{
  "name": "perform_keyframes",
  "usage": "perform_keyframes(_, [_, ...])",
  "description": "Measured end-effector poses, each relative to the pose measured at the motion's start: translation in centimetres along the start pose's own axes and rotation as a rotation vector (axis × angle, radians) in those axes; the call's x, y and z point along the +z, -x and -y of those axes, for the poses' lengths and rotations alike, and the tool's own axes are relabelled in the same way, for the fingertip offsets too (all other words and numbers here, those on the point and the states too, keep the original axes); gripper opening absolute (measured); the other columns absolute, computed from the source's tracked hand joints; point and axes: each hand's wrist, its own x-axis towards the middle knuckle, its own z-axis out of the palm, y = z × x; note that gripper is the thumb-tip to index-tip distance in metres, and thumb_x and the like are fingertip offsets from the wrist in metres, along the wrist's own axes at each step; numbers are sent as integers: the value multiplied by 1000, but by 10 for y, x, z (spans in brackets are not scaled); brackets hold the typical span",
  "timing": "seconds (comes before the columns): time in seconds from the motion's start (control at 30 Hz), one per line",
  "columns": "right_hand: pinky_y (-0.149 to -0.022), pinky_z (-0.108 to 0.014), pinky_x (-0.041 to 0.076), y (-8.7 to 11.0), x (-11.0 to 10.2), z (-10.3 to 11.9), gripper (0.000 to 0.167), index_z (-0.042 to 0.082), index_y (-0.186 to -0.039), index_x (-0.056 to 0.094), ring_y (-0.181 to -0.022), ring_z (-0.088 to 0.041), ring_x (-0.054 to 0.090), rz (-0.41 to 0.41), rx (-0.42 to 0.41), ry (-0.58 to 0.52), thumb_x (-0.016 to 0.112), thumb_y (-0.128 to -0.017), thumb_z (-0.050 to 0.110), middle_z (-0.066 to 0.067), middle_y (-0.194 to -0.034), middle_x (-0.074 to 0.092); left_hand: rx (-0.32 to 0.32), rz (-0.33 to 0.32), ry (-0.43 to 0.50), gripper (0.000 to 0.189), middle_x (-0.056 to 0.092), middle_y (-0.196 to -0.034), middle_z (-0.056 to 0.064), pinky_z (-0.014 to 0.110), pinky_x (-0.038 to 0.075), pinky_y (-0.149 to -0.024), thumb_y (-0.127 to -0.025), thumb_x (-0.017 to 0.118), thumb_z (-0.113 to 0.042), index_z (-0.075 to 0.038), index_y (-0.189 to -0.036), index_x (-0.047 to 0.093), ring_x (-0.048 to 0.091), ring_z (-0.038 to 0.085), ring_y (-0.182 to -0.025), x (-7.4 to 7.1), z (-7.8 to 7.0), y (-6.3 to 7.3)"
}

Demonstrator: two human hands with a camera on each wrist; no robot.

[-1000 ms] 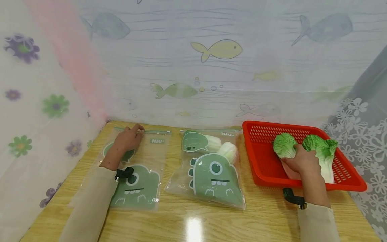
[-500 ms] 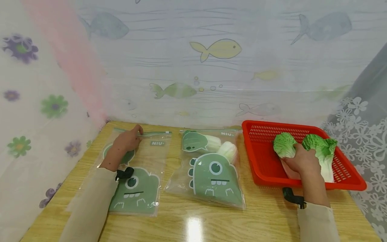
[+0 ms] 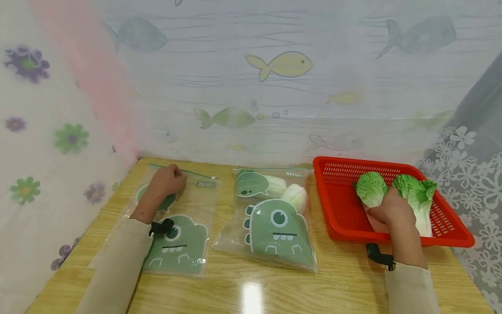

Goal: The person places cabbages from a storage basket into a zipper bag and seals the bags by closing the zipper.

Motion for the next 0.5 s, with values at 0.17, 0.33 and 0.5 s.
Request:
perform_keyframes(0.17, [-94, -74, 47, 0, -1, 0, 104, -29, -151, 3, -121, -74, 39, 14, -38, -30, 72, -91, 20, -61, -138, 27, -60, -106, 178, 34, 69, -64, 7, 32, 51, -58, -107, 55, -28, 2, -105, 70, 66, 21, -57, -1, -3, 5])
perform_keyframes(0.33, [-102, -76, 41, 2, -4, -2, 98, -32, -148, 8, -124, -73, 35, -9, -87, -83, 70, -88, 16, -61, -138, 27, -83, -98, 309, 35, 75, -78, 10, 30, 58, -63, -107, 63, -25, 8, -117, 67, 74, 18, -63, -11, -11, 8])
perform_keyframes(0.5, [-99, -76, 43, 8, -10, -3, 99, -33, -145, 16, -118, -70, 42, -84, -134, -125, 78, -87, 19, -58, -133, 35, -78, -12, 426, 36, 73, -86, 14, 42, 65, -73, -107, 57, -19, 5, -134, 57, 79, 30, -77, -27, -30, 12])
